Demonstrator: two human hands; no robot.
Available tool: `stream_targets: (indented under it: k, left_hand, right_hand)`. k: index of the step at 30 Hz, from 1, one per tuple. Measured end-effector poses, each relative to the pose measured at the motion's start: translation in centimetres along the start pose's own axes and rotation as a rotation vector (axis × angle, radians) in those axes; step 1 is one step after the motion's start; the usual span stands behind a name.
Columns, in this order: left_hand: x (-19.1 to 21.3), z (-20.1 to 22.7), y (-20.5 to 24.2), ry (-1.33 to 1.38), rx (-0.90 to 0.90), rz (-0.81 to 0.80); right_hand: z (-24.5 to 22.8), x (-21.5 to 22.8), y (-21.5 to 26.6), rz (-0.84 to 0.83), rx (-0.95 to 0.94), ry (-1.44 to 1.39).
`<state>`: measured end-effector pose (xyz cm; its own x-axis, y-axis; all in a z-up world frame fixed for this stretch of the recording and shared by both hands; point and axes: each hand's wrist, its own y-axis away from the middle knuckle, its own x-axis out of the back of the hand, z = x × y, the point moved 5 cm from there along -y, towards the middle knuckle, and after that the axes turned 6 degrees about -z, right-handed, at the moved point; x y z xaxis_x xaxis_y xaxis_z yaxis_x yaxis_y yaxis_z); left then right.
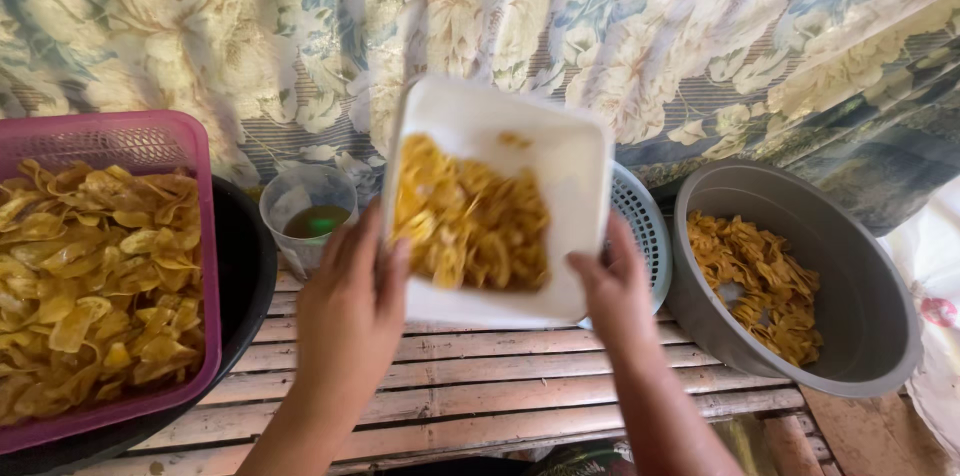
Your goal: The person transfers yellow fried chips between various plastic baskets and containers, pours a liquid from a measuring cup into a container, and uses their hands to mix the chips.
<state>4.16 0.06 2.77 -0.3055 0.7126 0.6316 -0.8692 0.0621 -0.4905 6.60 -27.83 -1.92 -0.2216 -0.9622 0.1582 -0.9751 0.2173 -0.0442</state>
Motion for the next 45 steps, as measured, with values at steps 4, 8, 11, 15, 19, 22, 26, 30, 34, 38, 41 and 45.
stream_targets:
  k: [4,8,11,15,19,22,26,30,34,38,41,45]
  left_hand:
    - [-7.3,-0.7,-3.1,0.406,0.15,-0.173]
    - [-17.6,-1.4,-3.0,0.281,0.18,-0.348]
    - [-22.7,-2.4,-2.8,0.299,0.308,-0.364]
    - [-24.8,-3.0,-3.6,0.417,0.383,-0.349]
    - [-26.1,-4.6,-3.9,0.415,0.431,-0.353]
    - [-27.0,-5.4,-3.8,0.435,0.334,-0.234]
    - [-27.1,-5.5,-4.0,0.43,0.462,-0.375]
    - [-26.0,-4.8,-4.1,0.475,0.497,-0.402]
    - [-26.3,-5.2,-3.9,0.62,0.538,-0.429]
    - [-26.8,-5.5,-4.5,0.548,0.401,-0.331]
    - [-27.3,-5.8,-4.0,0.56,0.575,-0.488]
    - [-27.2,-5.9,-4.2,0.661,0.532,-0.438]
  right_hand:
    - [-5.7,6.4,-1.6,0.249,0.434,0.278]
    - [-7.7,8.7,-0.5,0.546,0.875,0.886]
    - [-5.8,9.2,-2.5,0.6,0.796,1.148]
    - [-2.4,8.8,-3.2,0.601,0.962,1.333]
    - [0.0,8.3,-3.9,0.548,1.056,1.473]
    - [0.7,7.5,-3.8,0.467,1.157,1.563]
    - [-0.2,7.2,-3.5,0.429,1.256,1.626]
    - [-1.3,8.4,-2.6,0.456,1.305,1.607]
    - [-0.7,10.0,-2.4,0.467,1.26,1.632]
    - [0.5,11.2,-2.9,0.44,1.171,1.646]
    - [0.9,11.7,-2.0,0.494,1.198,1.592]
    - [1.0,11.7,-2.4,0.425,1.162,1.624]
